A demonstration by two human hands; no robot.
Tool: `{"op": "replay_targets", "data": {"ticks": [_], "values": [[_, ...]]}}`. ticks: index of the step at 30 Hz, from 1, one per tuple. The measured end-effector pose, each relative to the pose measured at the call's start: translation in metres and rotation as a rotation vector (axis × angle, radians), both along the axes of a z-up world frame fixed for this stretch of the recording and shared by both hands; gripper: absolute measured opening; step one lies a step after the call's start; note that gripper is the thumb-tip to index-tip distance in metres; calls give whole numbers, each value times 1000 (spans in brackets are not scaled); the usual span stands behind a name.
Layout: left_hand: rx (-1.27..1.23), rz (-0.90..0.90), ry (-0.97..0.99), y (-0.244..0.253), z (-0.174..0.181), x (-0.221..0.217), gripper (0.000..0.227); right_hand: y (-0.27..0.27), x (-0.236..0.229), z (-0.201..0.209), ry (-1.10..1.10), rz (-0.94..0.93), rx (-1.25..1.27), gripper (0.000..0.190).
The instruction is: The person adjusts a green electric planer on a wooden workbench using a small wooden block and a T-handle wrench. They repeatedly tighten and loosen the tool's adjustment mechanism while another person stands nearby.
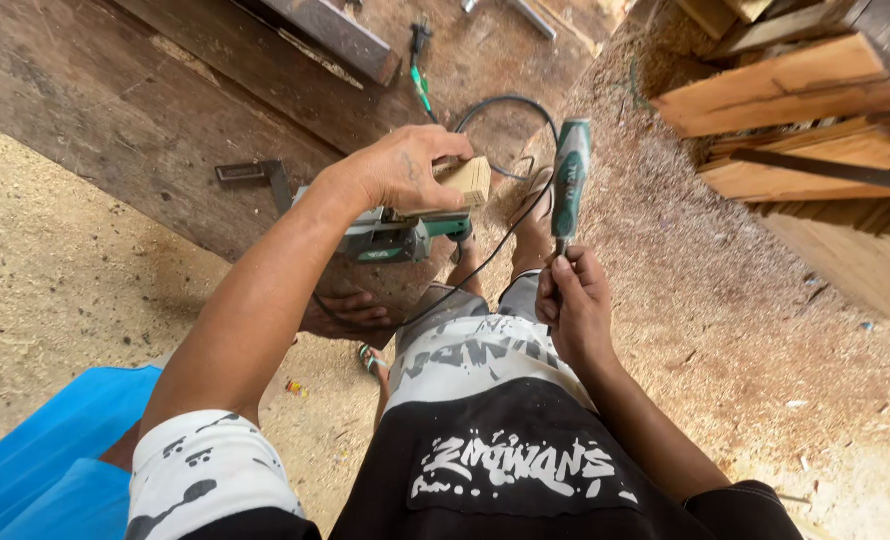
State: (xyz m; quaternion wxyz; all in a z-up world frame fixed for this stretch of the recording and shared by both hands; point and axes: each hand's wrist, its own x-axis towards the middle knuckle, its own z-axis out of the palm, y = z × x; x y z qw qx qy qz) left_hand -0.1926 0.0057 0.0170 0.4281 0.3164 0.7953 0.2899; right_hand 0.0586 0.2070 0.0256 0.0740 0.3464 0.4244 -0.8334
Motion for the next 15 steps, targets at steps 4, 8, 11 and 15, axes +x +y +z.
{"op": "replay_targets", "data": {"ticks": [4, 8, 11, 15], "values": [[2, -36, 28, -5, -4, 5, 60, -10, 6, 5, 4, -40, -5, 12], [31, -32, 39, -5, -3, 7, 59, -16, 12, 9, 7, -75, -15, 13], [0, -4, 8, -7, -1, 8, 60, -19, 15, 11, -1, -92, -17, 13], [-43, -5, 15, -7, 2, 10, 61, -20, 18, 11, 55, -94, -26, 15]]}}
